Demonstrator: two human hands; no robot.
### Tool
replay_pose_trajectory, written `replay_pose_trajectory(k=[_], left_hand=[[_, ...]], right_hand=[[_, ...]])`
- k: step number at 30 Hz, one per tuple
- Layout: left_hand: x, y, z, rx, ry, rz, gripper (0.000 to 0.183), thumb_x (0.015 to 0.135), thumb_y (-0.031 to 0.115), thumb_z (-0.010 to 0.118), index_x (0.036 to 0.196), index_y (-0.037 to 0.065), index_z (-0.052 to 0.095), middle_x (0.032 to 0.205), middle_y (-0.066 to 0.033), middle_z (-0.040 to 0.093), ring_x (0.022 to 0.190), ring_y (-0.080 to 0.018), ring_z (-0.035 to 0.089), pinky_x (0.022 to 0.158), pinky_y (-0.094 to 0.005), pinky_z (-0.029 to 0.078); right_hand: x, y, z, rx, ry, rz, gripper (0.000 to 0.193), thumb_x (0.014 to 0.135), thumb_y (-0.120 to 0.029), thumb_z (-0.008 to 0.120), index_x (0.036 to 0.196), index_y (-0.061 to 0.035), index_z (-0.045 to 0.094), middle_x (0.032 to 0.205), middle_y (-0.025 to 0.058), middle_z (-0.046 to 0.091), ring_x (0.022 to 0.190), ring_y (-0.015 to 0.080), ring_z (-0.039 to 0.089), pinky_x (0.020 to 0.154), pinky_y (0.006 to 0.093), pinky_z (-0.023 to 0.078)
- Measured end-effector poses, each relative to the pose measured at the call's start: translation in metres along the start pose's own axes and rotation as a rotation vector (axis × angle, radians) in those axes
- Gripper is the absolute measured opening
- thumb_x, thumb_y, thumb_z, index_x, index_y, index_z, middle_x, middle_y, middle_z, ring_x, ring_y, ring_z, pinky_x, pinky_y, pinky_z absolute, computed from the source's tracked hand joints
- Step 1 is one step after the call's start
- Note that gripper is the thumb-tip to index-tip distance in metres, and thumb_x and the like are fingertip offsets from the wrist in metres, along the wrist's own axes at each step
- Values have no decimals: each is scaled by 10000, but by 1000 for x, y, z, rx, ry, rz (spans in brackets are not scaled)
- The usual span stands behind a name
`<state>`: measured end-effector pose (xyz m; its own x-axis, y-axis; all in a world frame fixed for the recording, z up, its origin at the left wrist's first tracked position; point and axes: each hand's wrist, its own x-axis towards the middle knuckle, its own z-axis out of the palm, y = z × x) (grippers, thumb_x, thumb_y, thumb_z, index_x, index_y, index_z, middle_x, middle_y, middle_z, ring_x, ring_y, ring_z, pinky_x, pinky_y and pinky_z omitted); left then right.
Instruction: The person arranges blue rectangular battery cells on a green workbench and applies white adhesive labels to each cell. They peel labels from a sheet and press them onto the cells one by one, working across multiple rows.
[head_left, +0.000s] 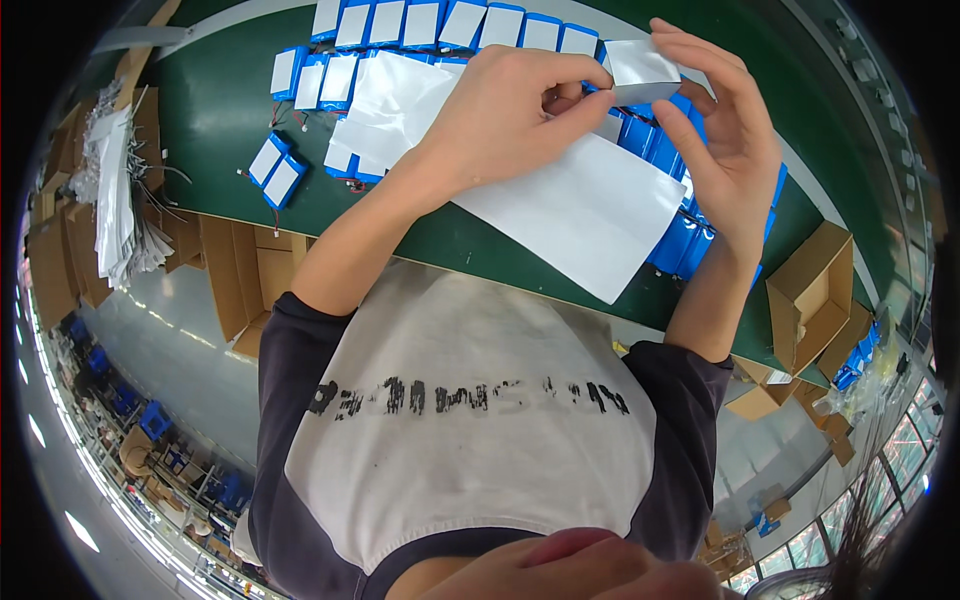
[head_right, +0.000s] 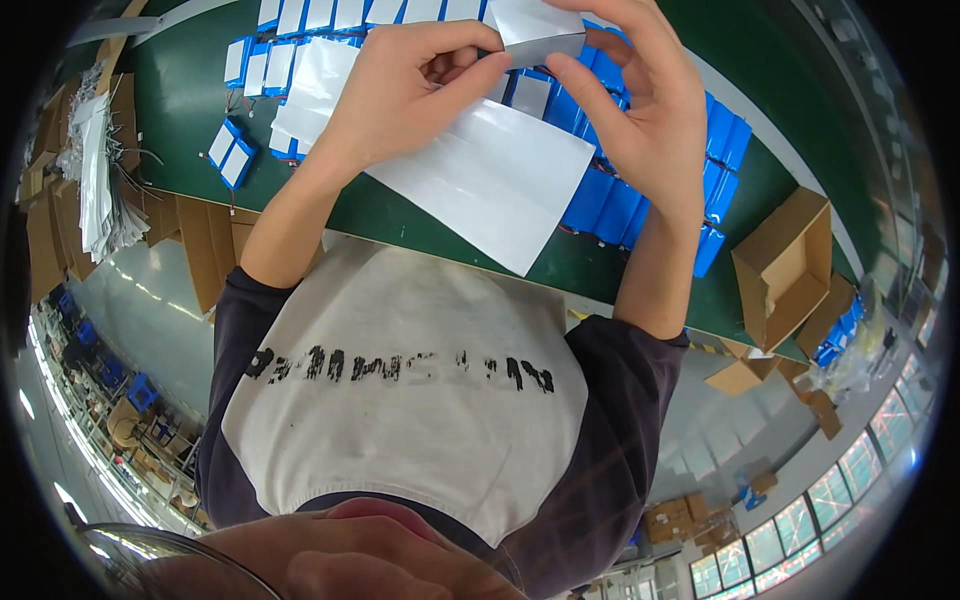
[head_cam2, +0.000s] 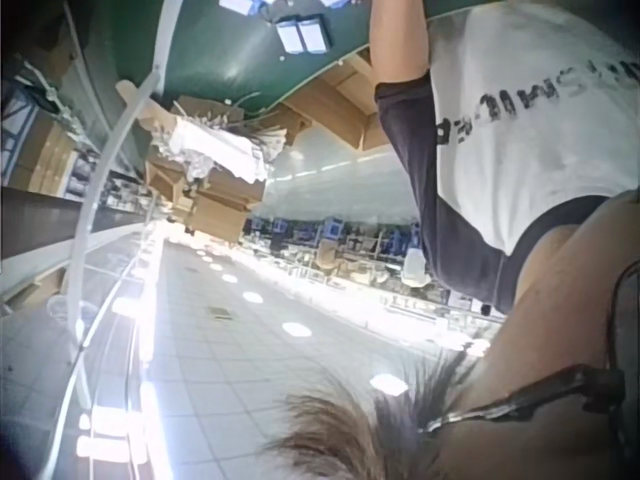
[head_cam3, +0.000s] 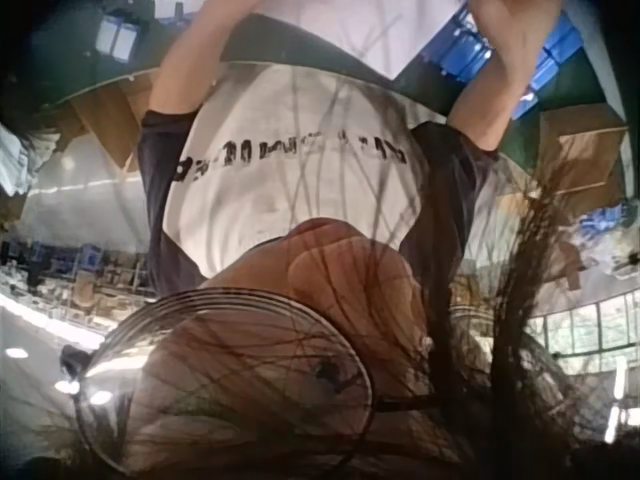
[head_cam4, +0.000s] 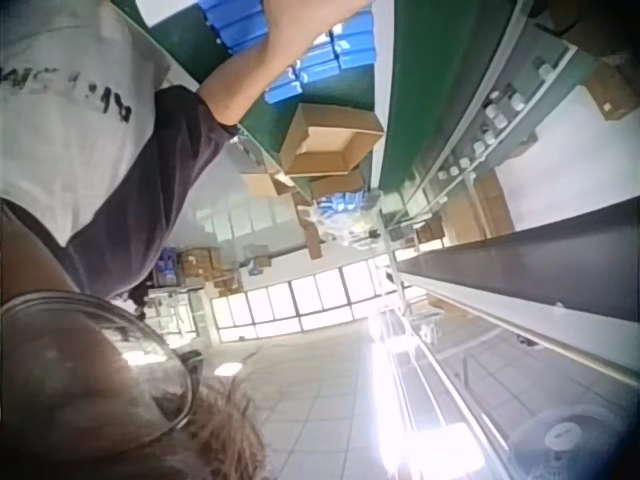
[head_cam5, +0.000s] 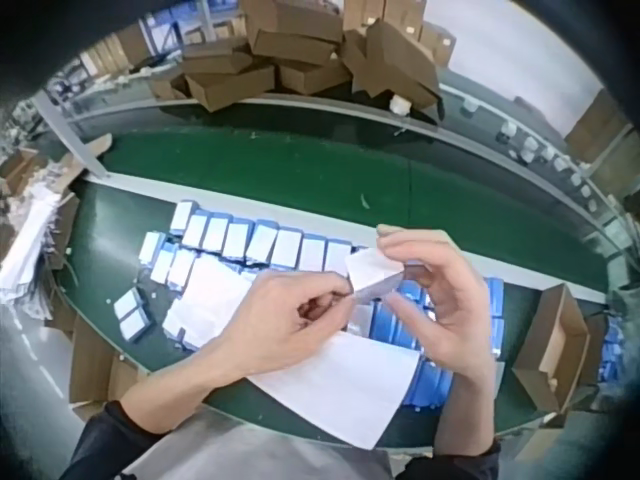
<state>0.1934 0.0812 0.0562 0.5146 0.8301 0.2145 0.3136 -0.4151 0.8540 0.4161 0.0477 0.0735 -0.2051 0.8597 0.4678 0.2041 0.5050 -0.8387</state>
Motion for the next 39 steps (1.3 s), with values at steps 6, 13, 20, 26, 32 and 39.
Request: replay_pose_trajectory(k=[6, 13, 20, 26, 32, 39], left_hand=[[-6, 9, -7, 17, 7, 6, 120, 945, 158, 735, 950, 39, 739, 623, 25, 477, 566, -64, 401, 521, -248, 323], [-7, 3, 0, -37, -45, -26, 159, 982, 169, 713, 1055, 32, 747, 652, 22, 516, 598, -60, 436, 542, -243, 356], [-9, 10, 6, -174, -150, -57, 393, 998, 190, 660, 1364, 49, 626, 697, -64, 640, 616, -151, 566, 602, -286, 460], [-4, -4, 7, 192, -141, 43, 413, 1026, 203, 625, 1428, 120, 584, 688, -67, 649, 580, -179, 588, 571, -296, 449], [-3, -5, 26, 446, -173, 119, 370, 1011, 240, 630, 1376, 184, 627, 734, -80, 693, 634, -255, 669, 579, -356, 512], [13, -9, 46, 729, -142, 227, 367, 961, 190, 650, 1326, 160, 649, 1172, -45, 714, 714, -245, 712, 633, -384, 582]], right_hand=[[-4, 12, -4, -251, 181, -92, 421, 914, 73, 695, 1323, 9, 621, 1366, 192, 633, 1360, 327, 572, 1148, 479, 457], [-28, 11, 1, 79, 250, 341, 223, 1015, -118, 681, 1198, 7, 703, 1083, 80, 731, 1027, 144, 659, 932, 284, 503], [-18, 23, 1, -254, 449, 96, 187, 1055, -143, 627, 1130, 22, 670, 1011, 73, 706, 938, 107, 663, 848, 233, 513], [-15, 32, -52, -568, 249, 236, 204, 1099, -215, 530, 1130, -35, 621, 935, 65, 666, 862, 130, 616, 770, 290, 511], [-9, 62, -49, -650, -113, 316, 149, 1068, -183, 520, 1086, -66, 610, 928, 122, 624, 830, 260, 594, 788, 350, 491], [-12, 83, -33, -807, -139, 189, 163, 1040, -193, 560, 1063, -57, 647, 968, 134, 689, 912, 321, 652, 839, 404, 518]])
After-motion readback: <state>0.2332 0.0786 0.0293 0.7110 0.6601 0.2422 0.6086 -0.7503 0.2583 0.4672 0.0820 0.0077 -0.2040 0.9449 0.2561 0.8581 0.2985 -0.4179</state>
